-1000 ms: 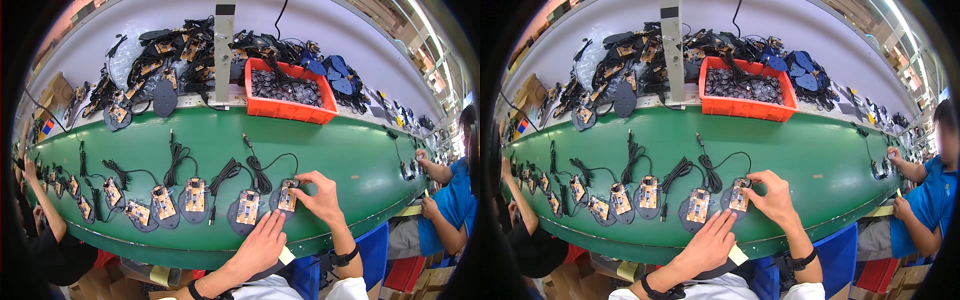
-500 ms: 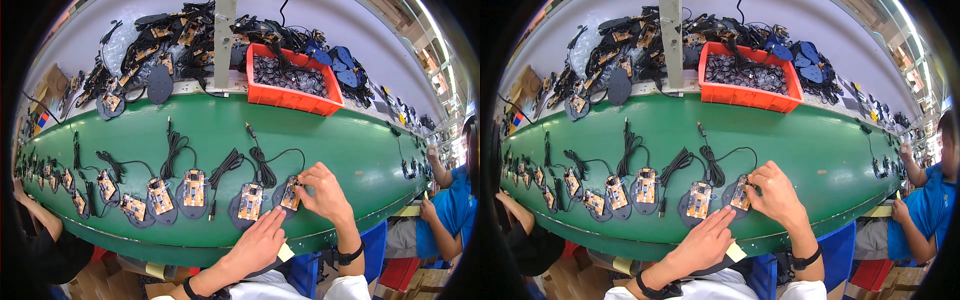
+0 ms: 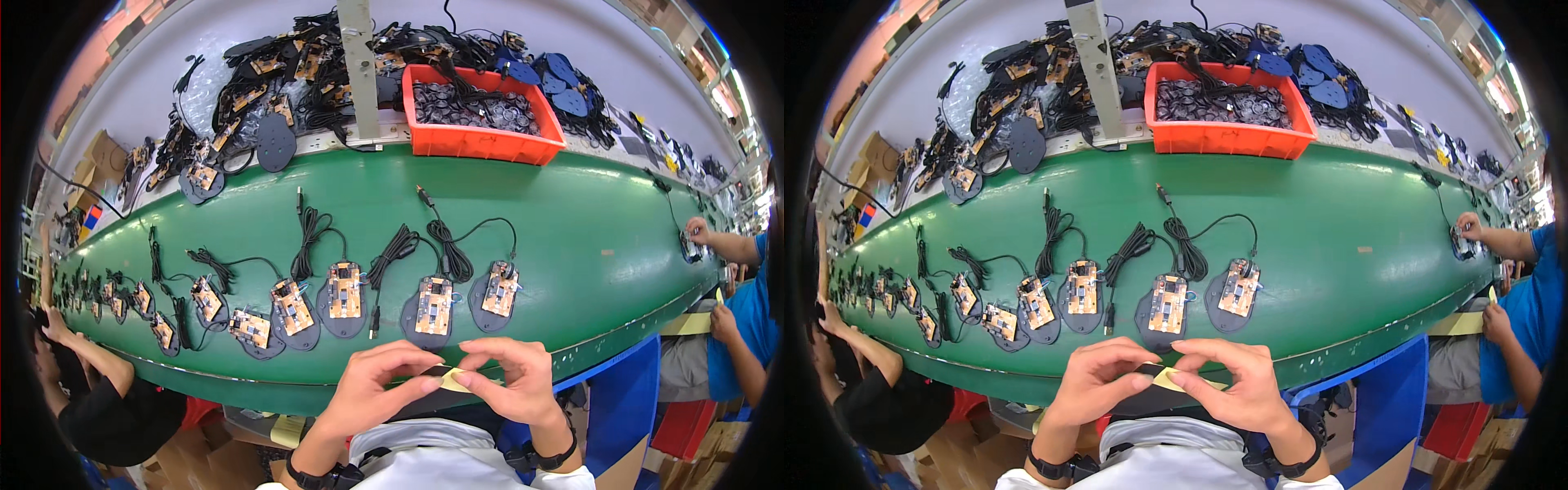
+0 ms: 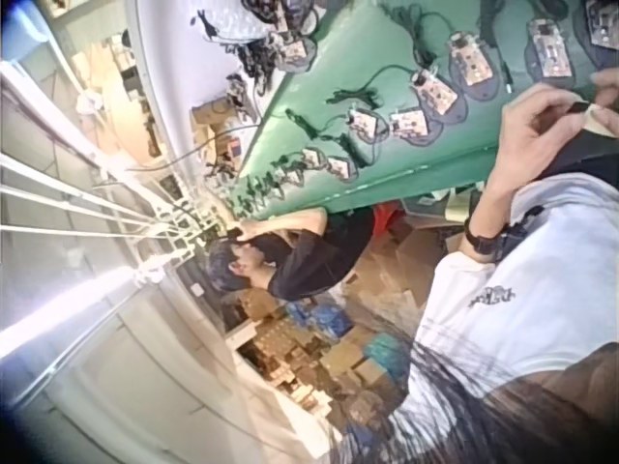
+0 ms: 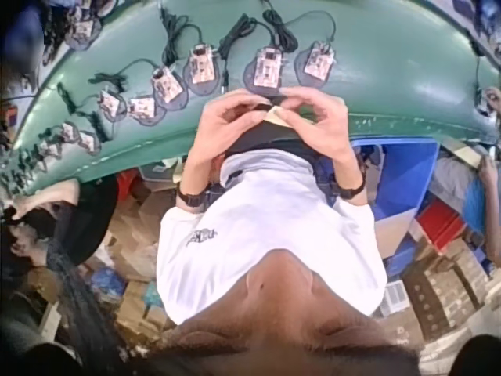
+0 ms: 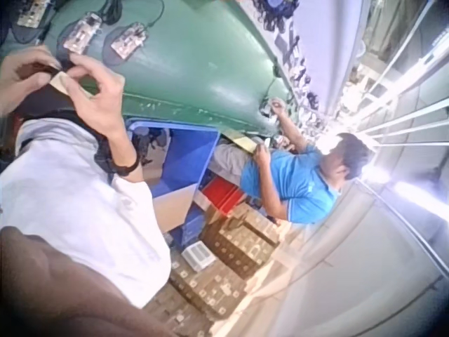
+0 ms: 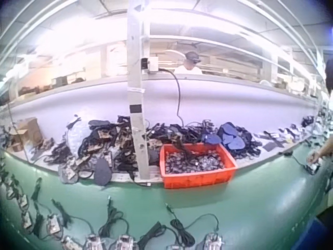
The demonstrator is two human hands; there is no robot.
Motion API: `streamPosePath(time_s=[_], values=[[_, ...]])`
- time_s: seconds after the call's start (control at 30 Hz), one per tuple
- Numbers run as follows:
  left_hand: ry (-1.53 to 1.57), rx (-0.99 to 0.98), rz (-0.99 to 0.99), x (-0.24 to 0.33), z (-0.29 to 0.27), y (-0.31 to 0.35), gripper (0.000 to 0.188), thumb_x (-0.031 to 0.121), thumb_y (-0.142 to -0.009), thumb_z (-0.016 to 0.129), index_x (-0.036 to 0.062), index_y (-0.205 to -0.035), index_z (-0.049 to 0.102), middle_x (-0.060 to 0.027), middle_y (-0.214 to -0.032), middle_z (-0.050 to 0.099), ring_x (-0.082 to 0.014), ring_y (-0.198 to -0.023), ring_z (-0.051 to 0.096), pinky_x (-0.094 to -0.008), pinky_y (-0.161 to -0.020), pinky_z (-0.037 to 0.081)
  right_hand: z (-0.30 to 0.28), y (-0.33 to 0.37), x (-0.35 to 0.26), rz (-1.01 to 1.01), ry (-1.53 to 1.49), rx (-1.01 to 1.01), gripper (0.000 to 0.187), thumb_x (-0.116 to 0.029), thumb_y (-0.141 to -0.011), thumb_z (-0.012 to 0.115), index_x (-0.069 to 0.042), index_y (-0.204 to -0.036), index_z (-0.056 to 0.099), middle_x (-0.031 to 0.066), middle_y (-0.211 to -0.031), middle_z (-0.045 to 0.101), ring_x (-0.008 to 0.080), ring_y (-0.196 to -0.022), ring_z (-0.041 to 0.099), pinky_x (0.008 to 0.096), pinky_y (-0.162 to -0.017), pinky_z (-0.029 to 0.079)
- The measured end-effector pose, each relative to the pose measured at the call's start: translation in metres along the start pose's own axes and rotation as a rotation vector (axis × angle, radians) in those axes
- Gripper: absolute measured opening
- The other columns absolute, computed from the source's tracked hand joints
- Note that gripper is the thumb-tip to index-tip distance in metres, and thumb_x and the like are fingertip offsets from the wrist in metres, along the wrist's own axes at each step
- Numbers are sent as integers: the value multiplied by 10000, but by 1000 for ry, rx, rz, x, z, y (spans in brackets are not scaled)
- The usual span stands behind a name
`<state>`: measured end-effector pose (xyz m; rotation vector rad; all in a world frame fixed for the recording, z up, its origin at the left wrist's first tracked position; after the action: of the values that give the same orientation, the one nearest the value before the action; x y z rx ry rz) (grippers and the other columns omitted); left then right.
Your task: The person is assembling electronic components, specifically attaching adhesive strips to PCB units on a production line.
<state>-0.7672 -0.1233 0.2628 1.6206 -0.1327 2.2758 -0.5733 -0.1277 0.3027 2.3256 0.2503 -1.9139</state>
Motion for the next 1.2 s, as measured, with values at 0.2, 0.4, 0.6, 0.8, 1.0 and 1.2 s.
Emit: streamPosePath(time_s=[0.2, 0.4, 0.6, 0.8, 1.0, 1.2], values=[[-126, -67, 7, 1, -5, 20, 132, 18, -927, 736, -32, -1048, 751, -86, -898, 734, -143, -795, 667, -277, -702, 515, 8, 6, -5, 20, -275, -22, 286, 74, -861, 763, 62, -1141, 708, 130, -933, 754, 155, -851, 712, 286, -793, 559], [-119, -122, -42, 6, -6, 22, 107, 35, -938, 729, -40, -1013, 740, -88, -905, 729, -144, -801, 662, -282, -722, 512, 12, 10, -6, 43, -410, -17, 293, 108, -866, 747, 88, -1150, 681, 155, -974, 753, 178, -909, 725, 307, -842, 578], [-120, -137, 10, 8, -9, 18, 115, 48, -938, 735, -40, -1012, 738, -83, -893, 720, -136, -783, 644, -276, -704, 497, 13, 13, -7, 111, -464, -21, 328, 109, -857, 760, 93, -1170, 666, 172, -975, 763, 191, -934, 742, 307, -864, 588], [-111, -153, -9, 6, -10, 18, 108, 53, -934, 741, -37, -993, 738, -73, -869, 706, -130, -760, 622, -275, -674, 483, 15, 10, -6, 48, -416, -41, 336, 98, -826, 797, 87, -1136, 668, 155, -941, 760, 173, -906, 738, 295, -836, 586], [-170, -153, 17, 7, -10, 18, 104, 50, -930, 743, -38, -986, 736, -80, -864, 707, -141, -758, 633, -277, -676, 488, 19, 8, -4, 33, -416, -8, 322, 104, -797, 804, 77, -1090, 672, 120, -885, 741, 159, -858, 731, 293, -798, 586], [-274, -117, 129, 19, -10, 20, 96, 38, -916, 749, -30, -984, 742, -93, -870, 717, -163, -748, 665, -285, -669, 508, 15, -1, -24, -227, 63, 82, 286, 64, -717, 853, 12, -973, 736, 103, -865, 720, 207, -774, 699, 319, -699, 552]])
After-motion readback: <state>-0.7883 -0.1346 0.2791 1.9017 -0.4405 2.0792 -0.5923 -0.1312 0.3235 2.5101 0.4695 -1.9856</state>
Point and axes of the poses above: each hand's wrist, its own y-axis away from the middle knuckle, its own z-axis out of the palm, x = y × z, the point moved 4 cm from there along -y, towards the middle knuckle
